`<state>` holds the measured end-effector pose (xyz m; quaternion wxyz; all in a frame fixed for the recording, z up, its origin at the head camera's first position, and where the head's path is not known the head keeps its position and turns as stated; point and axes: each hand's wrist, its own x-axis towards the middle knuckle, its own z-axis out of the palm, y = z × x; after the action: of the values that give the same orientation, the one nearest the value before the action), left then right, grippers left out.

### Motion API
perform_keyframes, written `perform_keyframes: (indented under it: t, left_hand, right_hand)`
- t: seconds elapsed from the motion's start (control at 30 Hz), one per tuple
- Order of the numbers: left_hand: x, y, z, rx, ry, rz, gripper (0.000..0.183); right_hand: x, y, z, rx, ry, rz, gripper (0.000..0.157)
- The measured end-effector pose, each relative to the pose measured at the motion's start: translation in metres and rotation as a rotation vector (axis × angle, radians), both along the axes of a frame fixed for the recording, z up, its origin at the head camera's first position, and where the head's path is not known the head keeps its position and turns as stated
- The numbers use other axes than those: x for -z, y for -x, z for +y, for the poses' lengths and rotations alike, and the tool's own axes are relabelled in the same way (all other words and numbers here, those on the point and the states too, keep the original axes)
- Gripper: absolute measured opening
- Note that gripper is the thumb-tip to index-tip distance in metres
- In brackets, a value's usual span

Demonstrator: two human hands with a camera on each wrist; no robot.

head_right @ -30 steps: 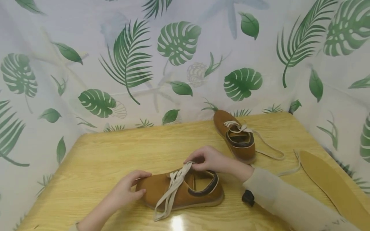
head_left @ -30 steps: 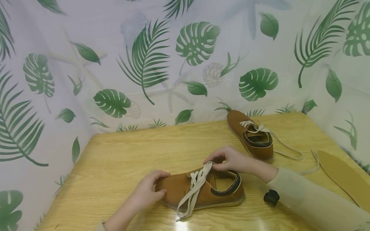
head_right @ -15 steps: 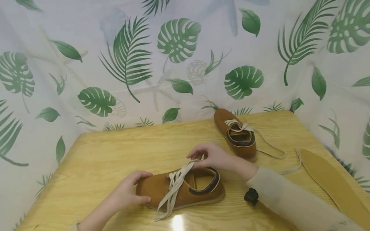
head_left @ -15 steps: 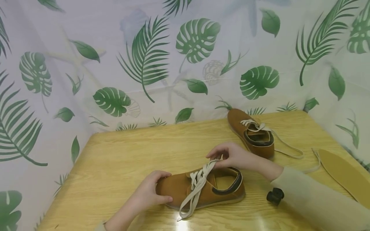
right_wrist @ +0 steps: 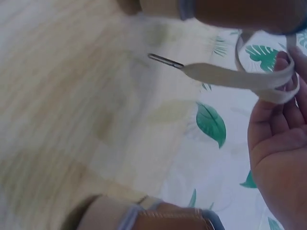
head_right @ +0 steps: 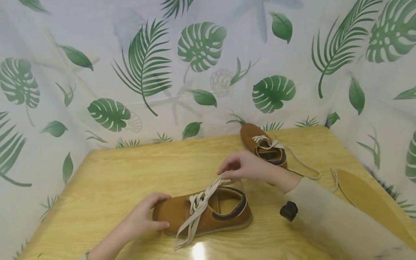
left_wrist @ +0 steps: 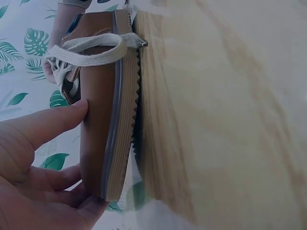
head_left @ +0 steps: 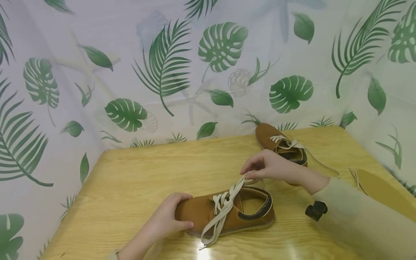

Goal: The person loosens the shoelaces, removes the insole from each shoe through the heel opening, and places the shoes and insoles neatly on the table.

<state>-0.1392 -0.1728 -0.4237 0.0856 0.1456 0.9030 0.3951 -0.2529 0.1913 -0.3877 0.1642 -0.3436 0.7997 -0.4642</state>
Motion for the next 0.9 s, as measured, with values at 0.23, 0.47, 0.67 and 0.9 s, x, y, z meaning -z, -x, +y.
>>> perform_keyframes:
  t: [0.23,0.47,0.67,0.9]
  left_hand:
    - [-0.001,0.001,0.000,0.001,0.008,-0.005,0.070]
    - [0.000,0.000,0.000,0.007,0.014,0.001,0.070]
    - [-0.001,-0.001,0.001,0.013,0.015,0.013,0.069]
    - [-0.002,0.000,0.000,0.007,0.016,0.003,0.069]
  right_hand:
    - [-0.011,0.007,0.005,-0.006,-0.027,0.091,0.014]
    - [-0.010,0.013,-0.004,0.053,-0.007,0.140,0.013]
    - [-0.003,0.015,-0.008,0.058,-0.006,0.122,0.014]
    - [-0.003,0.013,-0.009,0.044,0.015,0.126,0.013]
